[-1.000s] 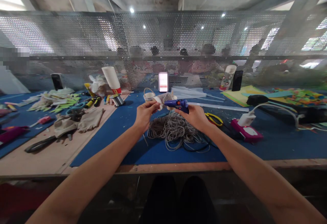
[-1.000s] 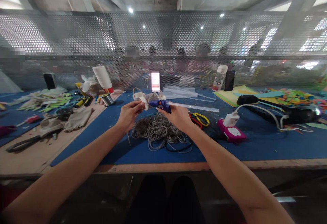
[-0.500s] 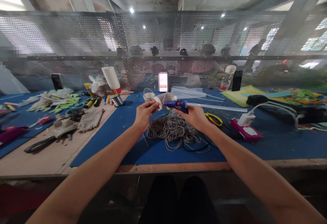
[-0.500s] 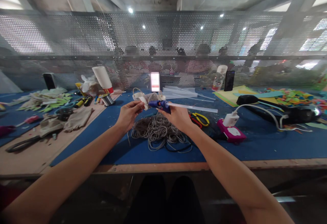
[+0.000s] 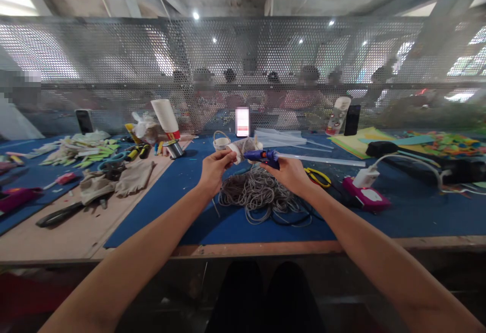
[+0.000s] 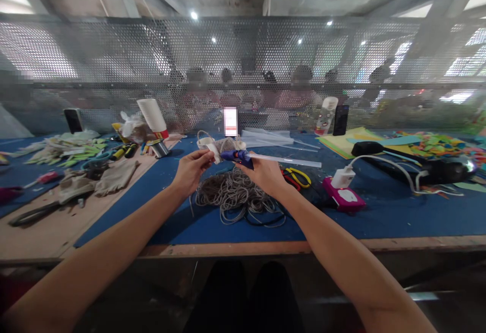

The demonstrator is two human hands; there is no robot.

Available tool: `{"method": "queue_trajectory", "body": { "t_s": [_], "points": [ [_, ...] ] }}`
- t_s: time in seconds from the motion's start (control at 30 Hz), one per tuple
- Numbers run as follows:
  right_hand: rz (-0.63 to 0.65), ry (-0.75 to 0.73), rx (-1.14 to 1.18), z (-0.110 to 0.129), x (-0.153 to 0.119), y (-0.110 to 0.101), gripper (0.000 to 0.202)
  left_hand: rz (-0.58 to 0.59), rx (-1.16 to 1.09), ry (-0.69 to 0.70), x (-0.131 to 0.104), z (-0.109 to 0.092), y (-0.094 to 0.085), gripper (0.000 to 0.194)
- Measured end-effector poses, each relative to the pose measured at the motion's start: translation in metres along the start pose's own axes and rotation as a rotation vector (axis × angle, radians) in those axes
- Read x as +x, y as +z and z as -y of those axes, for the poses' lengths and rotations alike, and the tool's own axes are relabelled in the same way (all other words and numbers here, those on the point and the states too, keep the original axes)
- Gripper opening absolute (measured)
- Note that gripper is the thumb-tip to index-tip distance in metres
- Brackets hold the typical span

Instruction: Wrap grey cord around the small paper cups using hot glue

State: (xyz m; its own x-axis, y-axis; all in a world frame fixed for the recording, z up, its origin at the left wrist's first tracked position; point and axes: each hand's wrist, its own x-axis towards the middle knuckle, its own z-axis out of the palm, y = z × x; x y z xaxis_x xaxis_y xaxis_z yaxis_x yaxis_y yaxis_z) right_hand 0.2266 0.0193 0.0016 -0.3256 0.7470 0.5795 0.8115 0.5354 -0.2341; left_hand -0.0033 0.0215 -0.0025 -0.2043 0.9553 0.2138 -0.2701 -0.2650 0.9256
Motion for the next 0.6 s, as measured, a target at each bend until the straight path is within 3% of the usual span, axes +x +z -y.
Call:
{"method": "queue_trajectory", "body": {
  "t_s": [0.3,0.6],
  "points": [
    [-0.001,-0.031,0.013,-0.0025,-0.0005,0.0001,0.046,0.011,-0.023,-0.02,0.0007,0.0008,-0.0015,0.032],
    [0.008,0.031,0.0,0.0037,-0.0009,-0.005,0.047,0.035,0.043,-0.017,-0.0018,-0.0006,0.0001,0.035]
  ]
}}
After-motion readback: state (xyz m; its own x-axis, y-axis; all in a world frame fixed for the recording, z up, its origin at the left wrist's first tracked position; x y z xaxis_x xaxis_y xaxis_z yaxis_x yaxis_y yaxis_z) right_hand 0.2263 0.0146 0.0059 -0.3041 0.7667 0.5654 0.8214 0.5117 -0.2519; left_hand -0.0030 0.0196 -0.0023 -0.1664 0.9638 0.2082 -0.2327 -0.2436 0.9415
